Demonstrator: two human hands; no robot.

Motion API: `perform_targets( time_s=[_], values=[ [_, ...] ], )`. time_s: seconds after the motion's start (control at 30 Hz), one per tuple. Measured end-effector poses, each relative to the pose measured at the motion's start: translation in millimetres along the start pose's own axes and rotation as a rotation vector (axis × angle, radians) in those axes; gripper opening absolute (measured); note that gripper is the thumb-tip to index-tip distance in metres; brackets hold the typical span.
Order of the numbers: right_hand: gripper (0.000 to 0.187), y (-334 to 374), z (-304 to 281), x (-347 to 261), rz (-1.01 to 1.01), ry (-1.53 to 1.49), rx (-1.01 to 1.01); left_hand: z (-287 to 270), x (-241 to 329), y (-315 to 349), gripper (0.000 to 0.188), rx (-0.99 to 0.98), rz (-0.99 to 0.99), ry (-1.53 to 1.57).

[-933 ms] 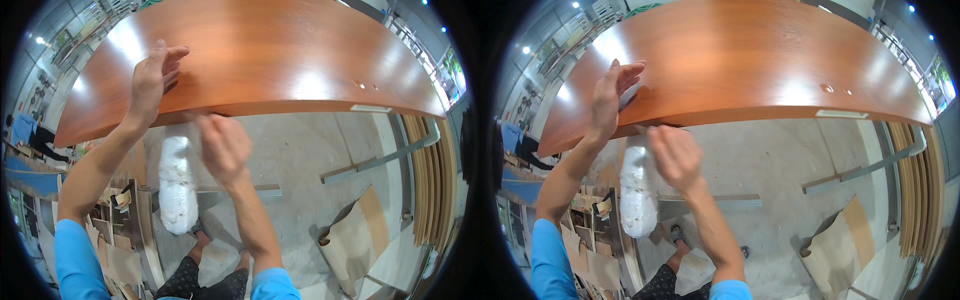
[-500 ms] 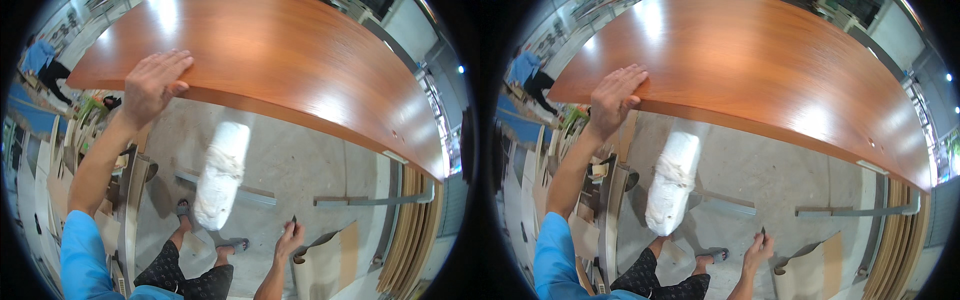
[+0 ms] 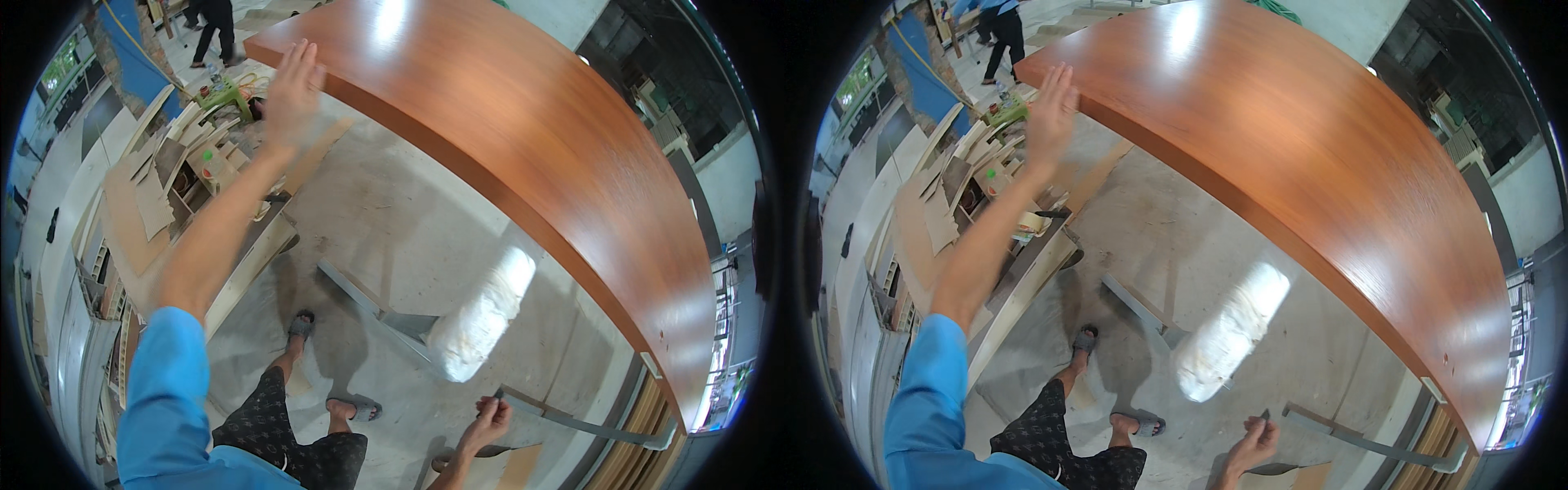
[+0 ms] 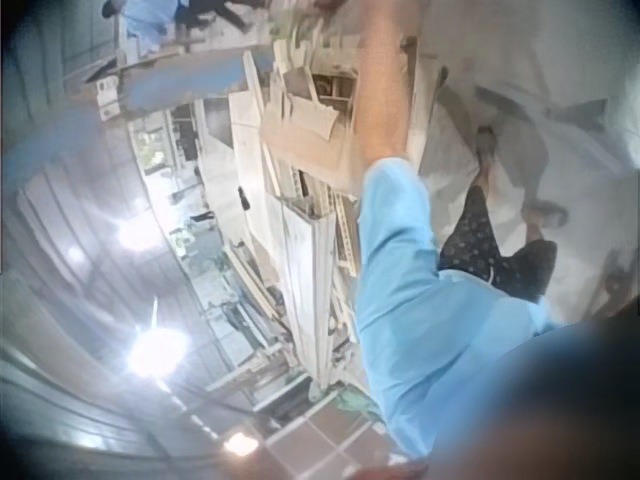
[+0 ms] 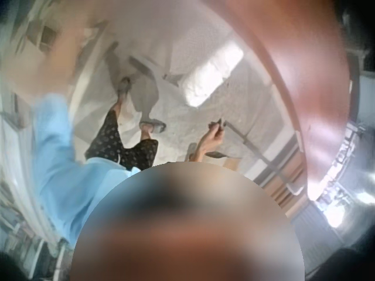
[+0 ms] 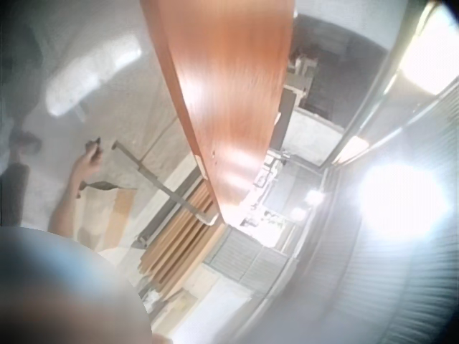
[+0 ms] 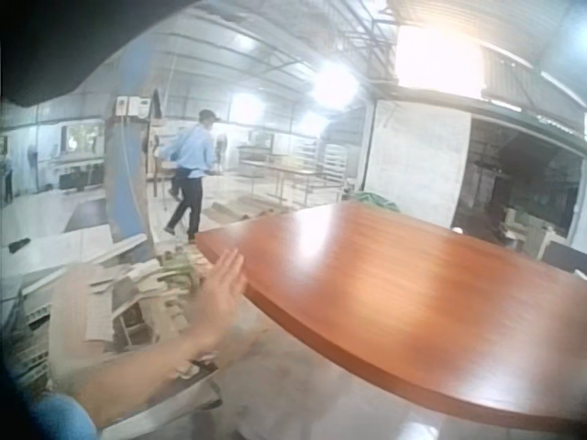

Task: The person scrapes the edge of a large wooden tabletop with a small metal tool, then applies a reddish-brown finish to the edge using a small brush, and finally wipes the surface with a black cloth.

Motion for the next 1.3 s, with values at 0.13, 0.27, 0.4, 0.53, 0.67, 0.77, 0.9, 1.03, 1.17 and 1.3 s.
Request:
perform_targets(
  time_s=[0.13,0.27,0.4,0.53,0.67,0.77,0.9,1.03,1.17,1.3],
  values=[
    [0.011,-20,10,-77,-0.192,-0.077,0.122,32,77,59,0.072,0.146,0.044,0.244],
    [0.012,-20,39,-171,-0.489,-0.052,0.26,37,136,87,0.076,-0.057,0.209,0.509],
    [0.024,0,94,-250,-0.77,0.12,0.217,26,111,73,0.066,0.037,0.518,0.305],
    [0.025,5,145,-286,-0.788,0.315,0.037,33,13,37,0.068,0.149,0.554,0.189],
    [0.029,4,165,-290,-0.816,0.576,-0.065,31,-106,7,0.067,-0.031,0.512,0.188],
    [0.027,3,164,-285,-0.836,0.65,-0.042,22,-164,-15,0.065,0.034,0.402,0.172],
    [0.021,-2,158,-277,-0.807,0.675,0.027,11,-193,-33,0.063,0.111,0.166,0.291],
    [0.022,-4,157,-277,-0.852,0.761,0.091,16,-194,-31,0.063,0.106,-0.255,0.749],
    [0.027,-7,156,-275,-0.813,0.773,0.145,29,-202,-28,0.064,-0.083,-0.552,1.192],
    [0.031,-4,158,-280,-0.86,0.746,0.166,32,-209,-31,0.051,-0.081,-0.68,1.351]
  ],
)
Point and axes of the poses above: each hand's wrist, its own y-axis away from the middle knuckle, its own z-axis out of the palm, x = y × z, the point moved 5 cm from there along -y, towards the middle knuckle, and after that the axes turned 3 degrees about -z, right-handed, at the moved point
